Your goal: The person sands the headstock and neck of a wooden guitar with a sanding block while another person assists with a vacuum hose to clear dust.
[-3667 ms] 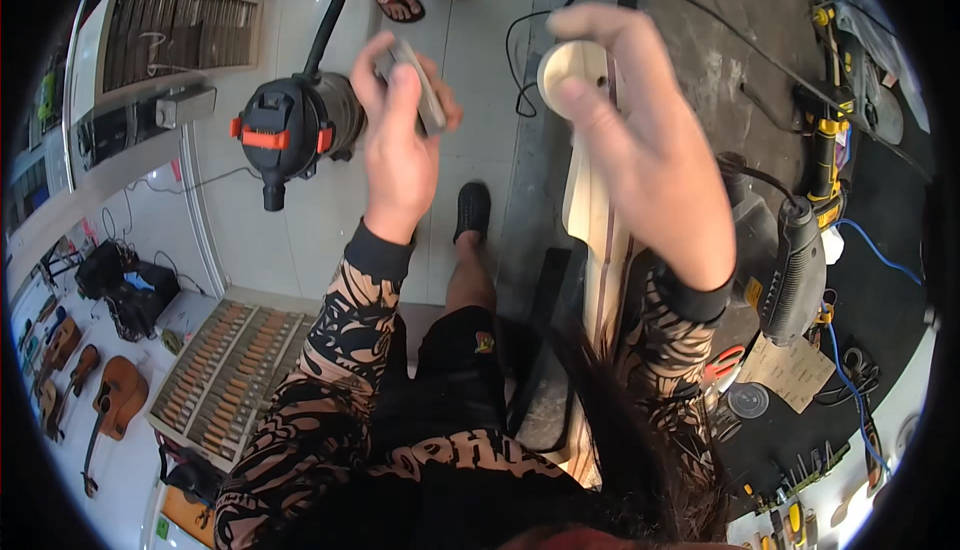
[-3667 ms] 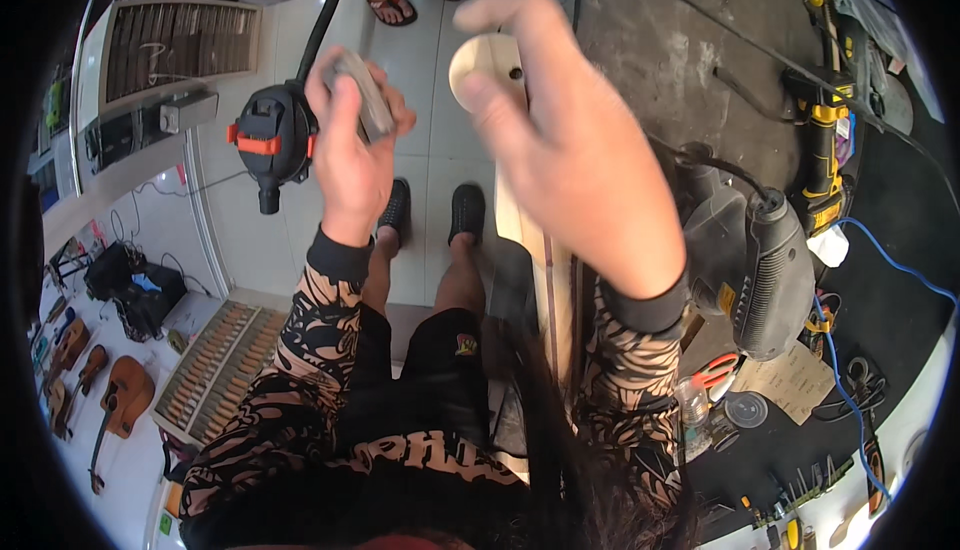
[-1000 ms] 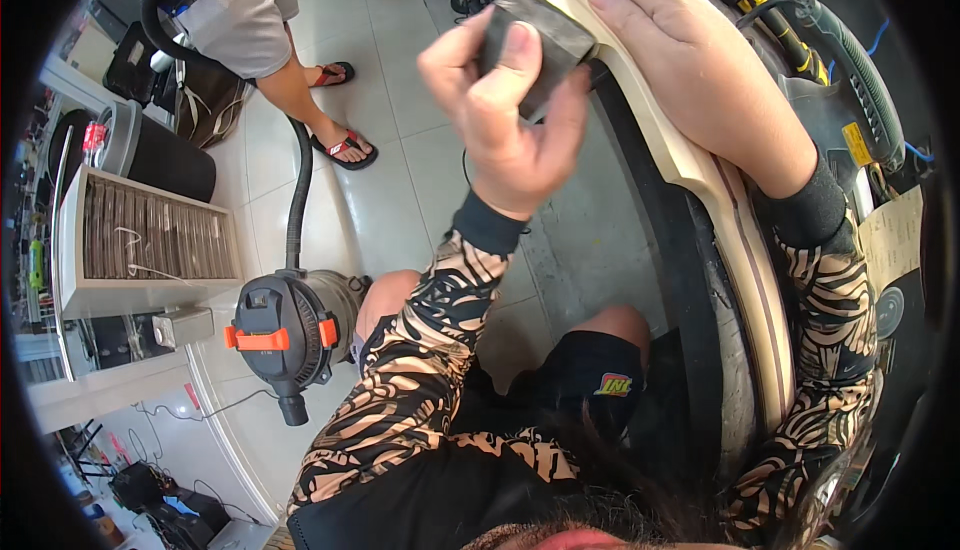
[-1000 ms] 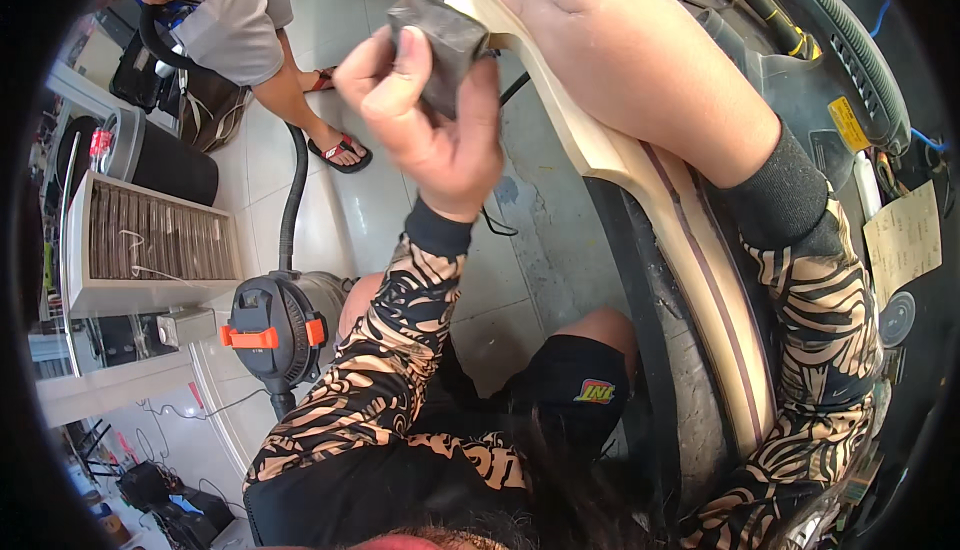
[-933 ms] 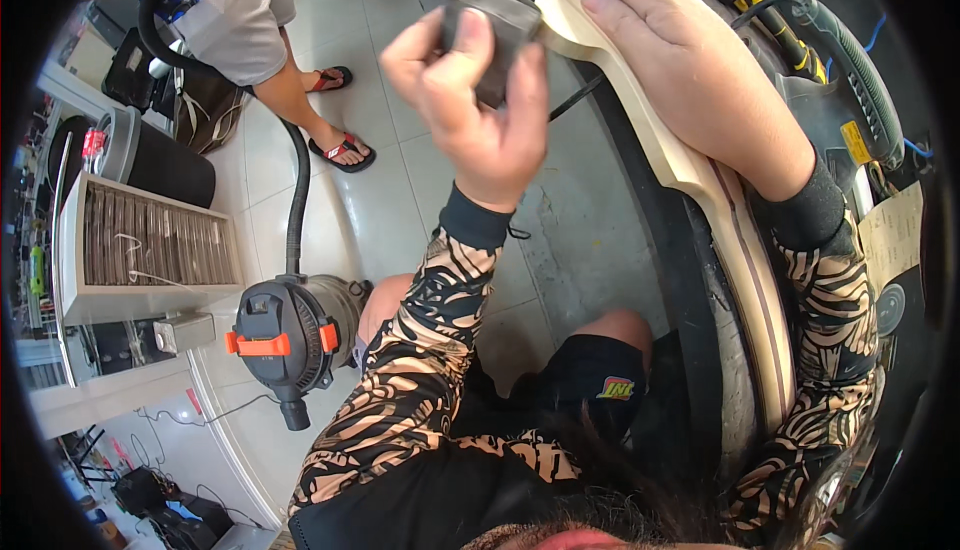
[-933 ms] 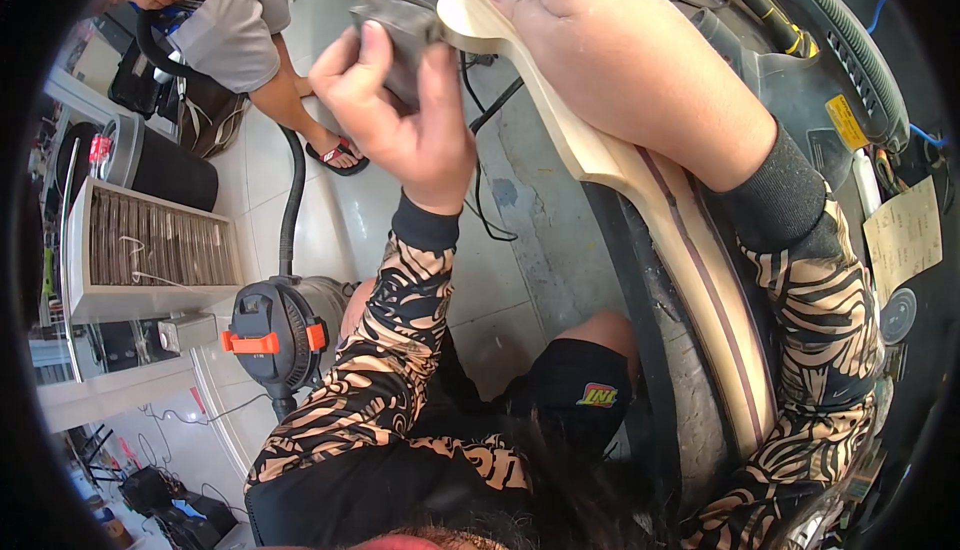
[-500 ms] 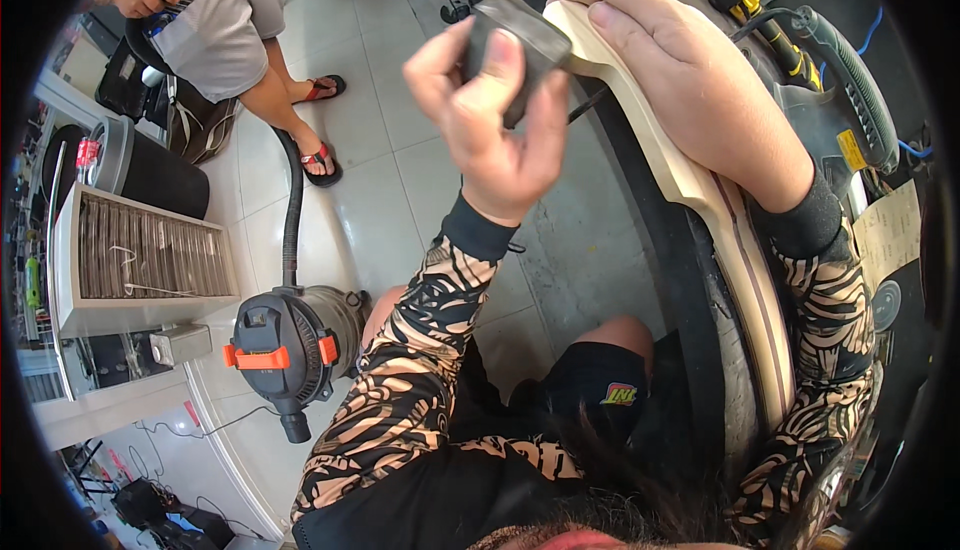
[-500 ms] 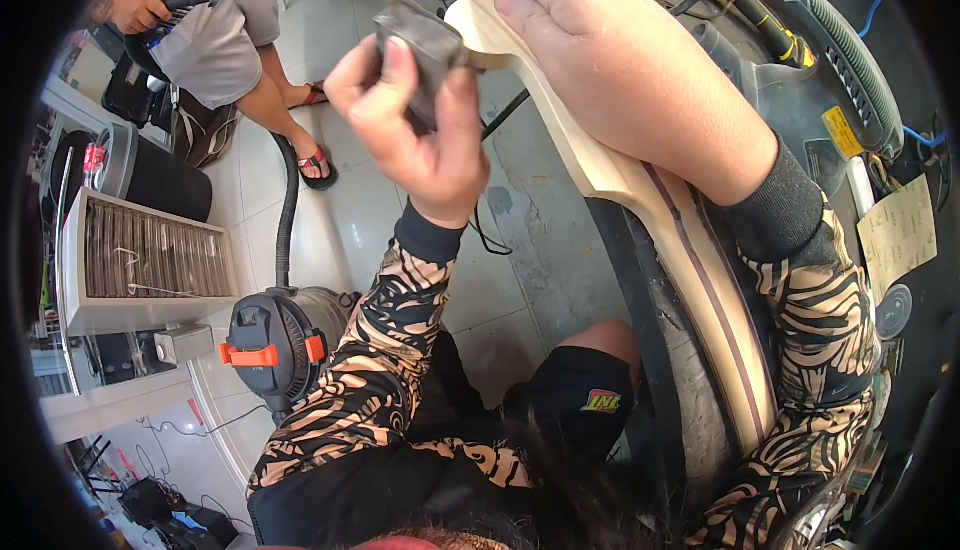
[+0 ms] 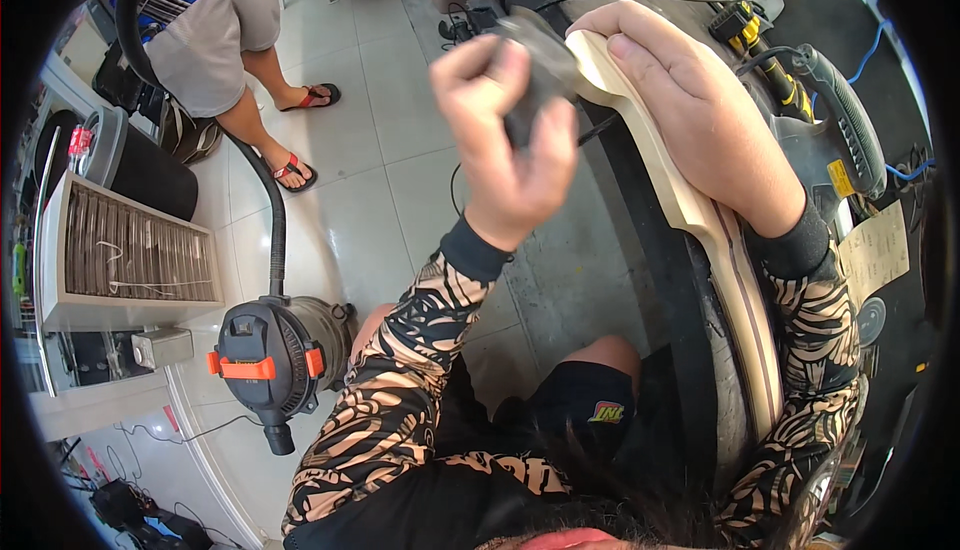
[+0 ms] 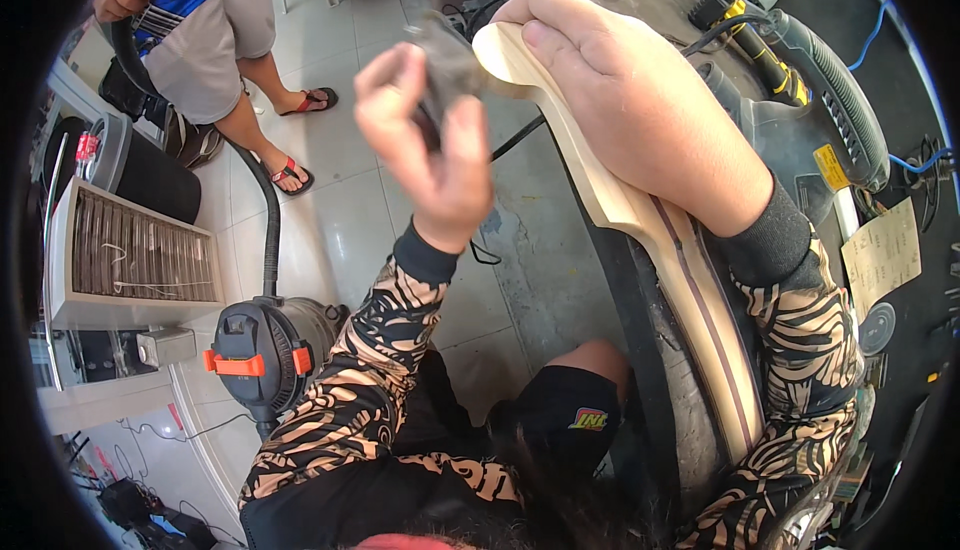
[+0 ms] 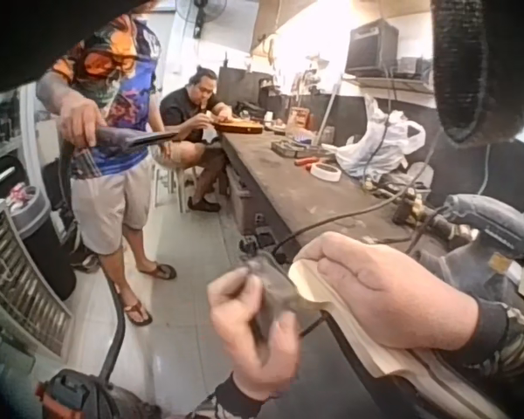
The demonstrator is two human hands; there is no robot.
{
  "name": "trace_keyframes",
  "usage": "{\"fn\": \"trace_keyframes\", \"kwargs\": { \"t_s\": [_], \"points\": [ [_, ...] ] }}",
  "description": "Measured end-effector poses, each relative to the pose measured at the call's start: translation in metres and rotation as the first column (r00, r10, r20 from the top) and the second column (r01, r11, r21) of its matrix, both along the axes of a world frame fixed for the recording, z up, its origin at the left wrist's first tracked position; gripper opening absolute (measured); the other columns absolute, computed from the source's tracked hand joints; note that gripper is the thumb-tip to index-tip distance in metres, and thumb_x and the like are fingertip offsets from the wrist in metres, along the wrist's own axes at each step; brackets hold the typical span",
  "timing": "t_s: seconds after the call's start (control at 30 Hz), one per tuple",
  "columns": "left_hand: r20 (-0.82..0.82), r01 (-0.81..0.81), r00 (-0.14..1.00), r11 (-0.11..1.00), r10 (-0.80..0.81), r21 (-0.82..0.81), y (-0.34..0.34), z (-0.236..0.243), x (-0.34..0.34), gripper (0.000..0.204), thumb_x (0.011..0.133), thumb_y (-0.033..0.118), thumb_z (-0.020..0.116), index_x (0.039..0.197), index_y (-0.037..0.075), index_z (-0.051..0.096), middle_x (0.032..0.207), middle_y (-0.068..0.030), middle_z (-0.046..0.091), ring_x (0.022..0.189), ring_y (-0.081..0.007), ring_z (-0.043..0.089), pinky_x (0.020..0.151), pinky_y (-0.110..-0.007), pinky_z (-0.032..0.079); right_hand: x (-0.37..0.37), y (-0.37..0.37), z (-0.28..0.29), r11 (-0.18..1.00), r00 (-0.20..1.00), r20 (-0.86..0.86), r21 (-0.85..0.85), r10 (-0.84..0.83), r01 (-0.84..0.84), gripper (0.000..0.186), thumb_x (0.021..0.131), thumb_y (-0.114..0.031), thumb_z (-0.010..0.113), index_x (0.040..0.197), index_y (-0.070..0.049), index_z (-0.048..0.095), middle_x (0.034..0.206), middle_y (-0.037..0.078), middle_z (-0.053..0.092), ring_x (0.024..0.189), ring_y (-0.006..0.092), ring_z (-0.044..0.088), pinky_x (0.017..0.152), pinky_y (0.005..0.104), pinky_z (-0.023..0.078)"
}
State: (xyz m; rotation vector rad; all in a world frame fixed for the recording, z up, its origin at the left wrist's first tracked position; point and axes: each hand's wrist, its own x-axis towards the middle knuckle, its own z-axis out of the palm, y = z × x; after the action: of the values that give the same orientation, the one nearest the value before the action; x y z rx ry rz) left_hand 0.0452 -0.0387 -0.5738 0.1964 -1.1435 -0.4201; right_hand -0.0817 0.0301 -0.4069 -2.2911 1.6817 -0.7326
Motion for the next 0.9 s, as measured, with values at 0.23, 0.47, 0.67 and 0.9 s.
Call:
{"fn": "trace_keyframes", "kwargs": {
  "t_s": [0.23,0.47,0.67,0.9],
  "points": [
    [0.126,-0.189,0.971,0.977,0.201,-0.097,0.001,0.001,-0.002,0.051,0.104,0.013,0.074,0.150,0.001,0.057,0.142,-0.0239,0.054,0.124,-0.0328,0.059,0.109,-0.044,0.049,0.000,0.000,0.002,1.000,0.999,-0.038,-0.023,-0.006,0.005,0.027,0.119,-0.012,0.046,0.131,0.002,0.066,0.111,0.012,0.072,0.105,0.0216,0.069,0.100,0.0347,0.053],
    [0.137,-0.222,0.962,0.968,0.238,-0.121,0.002,-0.001,-0.003,0.052,0.100,0.011,0.077,0.149,0.006,0.059,0.139,-0.0234,0.056,0.121,-0.0349,0.060,0.106,-0.045,0.051,0.001,0.001,0.002,1.000,0.998,-0.055,-0.010,-0.028,0.027,0.026,0.118,-0.011,0.047,0.131,0.002,0.066,0.113,0.014,0.073,0.107,0.0242,0.069,0.101,0.0363,0.053],
    [0.145,-0.219,0.962,0.970,0.233,-0.107,0.003,-0.003,-0.003,0.056,0.098,0.012,0.081,0.150,0.009,0.060,0.142,-0.0249,0.053,0.120,-0.0337,0.059,0.104,-0.045,0.051,0.000,0.001,0.001,1.000,0.999,-0.023,-0.007,-0.022,0.022,0.026,0.118,-0.011,0.048,0.131,0.002,0.066,0.113,0.014,0.072,0.108,0.0245,0.070,0.102,0.0361,0.053],
    [0.075,-0.241,0.964,0.955,0.257,-0.171,0.006,-0.007,-0.012,0.058,0.089,0.008,0.084,0.145,0.011,0.067,0.144,-0.0276,0.056,0.122,-0.0388,0.060,0.099,-0.049,0.055,0.001,-0.002,0.000,0.999,0.998,-0.059,-0.038,-0.010,0.008,0.027,0.119,-0.013,0.047,0.131,0.002,0.066,0.113,0.014,0.072,0.108,0.0240,0.070,0.102,0.0362,0.053]
  ]
}}
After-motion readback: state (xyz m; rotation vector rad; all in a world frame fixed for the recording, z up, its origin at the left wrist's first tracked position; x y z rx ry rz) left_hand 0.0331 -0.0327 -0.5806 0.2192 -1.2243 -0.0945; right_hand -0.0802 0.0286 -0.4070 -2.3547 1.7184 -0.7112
